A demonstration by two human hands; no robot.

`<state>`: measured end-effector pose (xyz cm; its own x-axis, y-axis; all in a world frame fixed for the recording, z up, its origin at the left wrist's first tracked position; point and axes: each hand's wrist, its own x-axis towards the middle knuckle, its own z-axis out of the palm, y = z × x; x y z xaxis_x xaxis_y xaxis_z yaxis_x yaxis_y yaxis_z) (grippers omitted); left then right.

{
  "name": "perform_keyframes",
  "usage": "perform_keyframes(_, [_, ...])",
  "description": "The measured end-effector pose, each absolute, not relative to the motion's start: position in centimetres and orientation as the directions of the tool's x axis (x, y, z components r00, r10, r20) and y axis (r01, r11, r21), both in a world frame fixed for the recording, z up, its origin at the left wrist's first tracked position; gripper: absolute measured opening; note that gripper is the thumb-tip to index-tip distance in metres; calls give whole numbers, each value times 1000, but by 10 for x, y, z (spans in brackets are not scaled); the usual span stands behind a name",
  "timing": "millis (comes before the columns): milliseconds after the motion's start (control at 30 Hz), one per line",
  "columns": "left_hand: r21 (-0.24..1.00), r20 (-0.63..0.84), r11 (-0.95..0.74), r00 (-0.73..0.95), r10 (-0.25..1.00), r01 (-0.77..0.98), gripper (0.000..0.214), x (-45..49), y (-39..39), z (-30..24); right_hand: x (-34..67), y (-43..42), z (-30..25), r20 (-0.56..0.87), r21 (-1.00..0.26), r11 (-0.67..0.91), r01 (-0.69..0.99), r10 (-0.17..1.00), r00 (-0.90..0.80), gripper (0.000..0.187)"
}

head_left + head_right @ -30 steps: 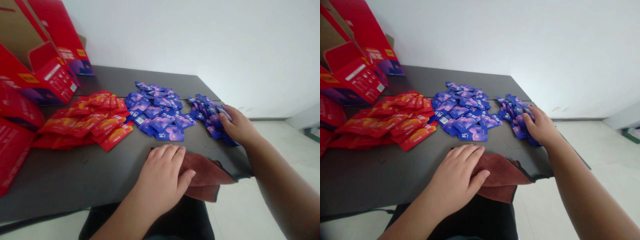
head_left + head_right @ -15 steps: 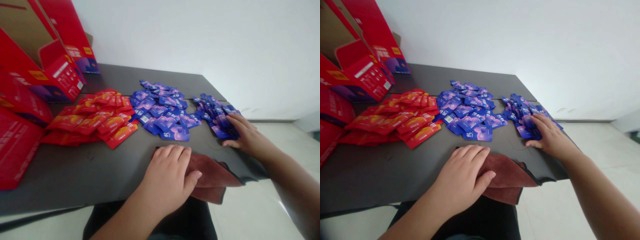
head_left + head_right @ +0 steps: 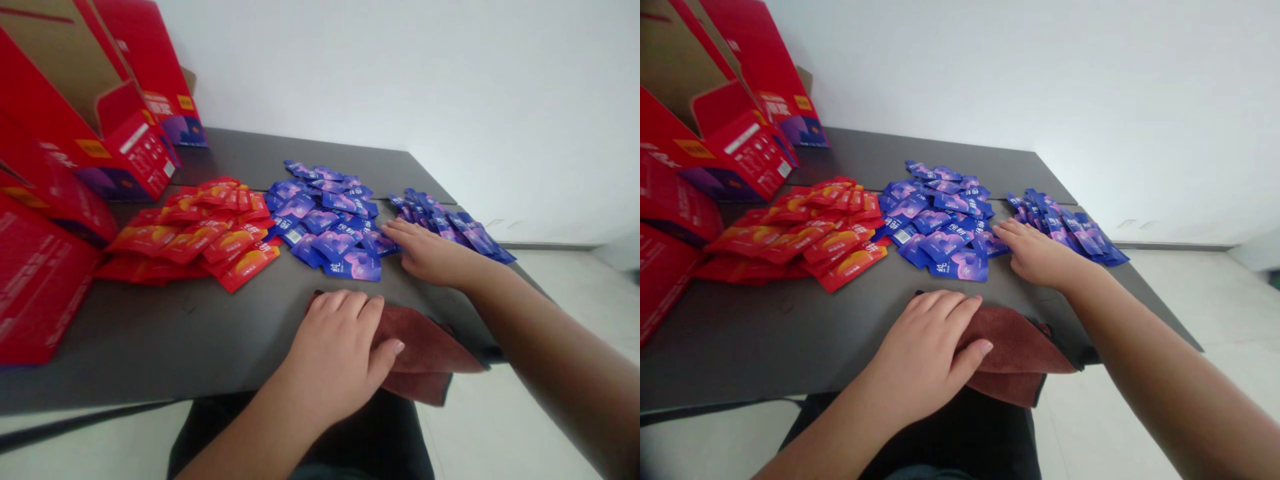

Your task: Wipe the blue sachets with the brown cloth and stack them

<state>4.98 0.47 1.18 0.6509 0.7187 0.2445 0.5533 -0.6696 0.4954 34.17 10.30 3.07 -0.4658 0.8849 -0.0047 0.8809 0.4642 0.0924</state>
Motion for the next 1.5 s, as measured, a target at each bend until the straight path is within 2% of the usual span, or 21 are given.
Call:
perform_keyframes(67, [500,243,-669,652,718,551,49,49,4,12,335,118,32,-60,126,454,882,891,-450,84])
perform_keyframes(167, [511,250,-667,648,719,543,48,48,4,13,329,131,37,-68,148,466,872,885,-461,81])
perform_keyframes(367, [515,284,-673,635,718,531,51,48,2,9,322,122,45,-27,141,434,890,900,-435,44])
perform_keyframes(467, [539,442,-686,529,724,489,65,46,-2,6,308,97,52,104,60,404,913,907,-408,48])
perform_keyframes(533, [649,531,-644,365,764,405,77,43,-4,6,290,72,60,194,-54,477,877,867,-459,55])
perform_keyframes(600, [826,441,-494,234,866,272,78,36,-4,7,270,48,66,205,-67,595,801,794,-572,61])
perform_keyframes(667, [956,205,-241,203,957,168,69,29,0,10,253,30,68,227,7,657,754,733,-641,55])
perform_keyframes(733, [989,8,-44,245,969,143,60,21,4,13,242,19,66,258,63,697,714,680,-686,47])
perform_keyframes(767, [990,-36,-4,282,959,141,58,17,6,15,238,17,64,271,72,720,690,652,-708,45])
perform_keyframes(867, [995,-53,15,384,922,100,45,8,6,19,235,17,58,308,56,787,614,571,-761,49])
perform_keyframes(967, [993,-95,72,260,961,97,25,-1,2,16,241,20,54,370,-5,715,699,651,-663,73])
perform_keyframes(1033, [986,-113,98,107,988,136,23,-5,-1,10,248,23,49,346,-87,610,787,760,-550,94])
perform_keyframes(1067, [984,-116,109,42,992,143,26,-7,-2,7,251,25,45,303,-129,580,804,795,-525,99])
perform_keyframes(1100, [984,-120,120,-3,993,135,29,-8,-3,4,254,28,40,249,-163,571,805,813,-527,96])
perform_keyframes(1167, [987,-132,136,-48,990,89,35,-8,-3,0,257,35,28,166,-199,586,786,810,-562,70])
perform_keyframes(1200, [988,-138,141,-56,989,58,36,-7,-2,0,257,39,23,149,-199,594,779,804,-575,56])
perform_keyframes(1267, [990,-141,141,-65,988,-2,38,-5,0,1,254,52,13,162,-169,588,791,808,-566,41])
perform_keyframes(1400, [989,-134,127,-97,986,-72,40,-2,3,7,245,81,4,257,-48,508,860,838,-481,32])
perform_keyframes(1500, [992,-116,110,-102,988,-63,40,-2,2,7,243,96,2,315,-96,501,860,835,-451,29])
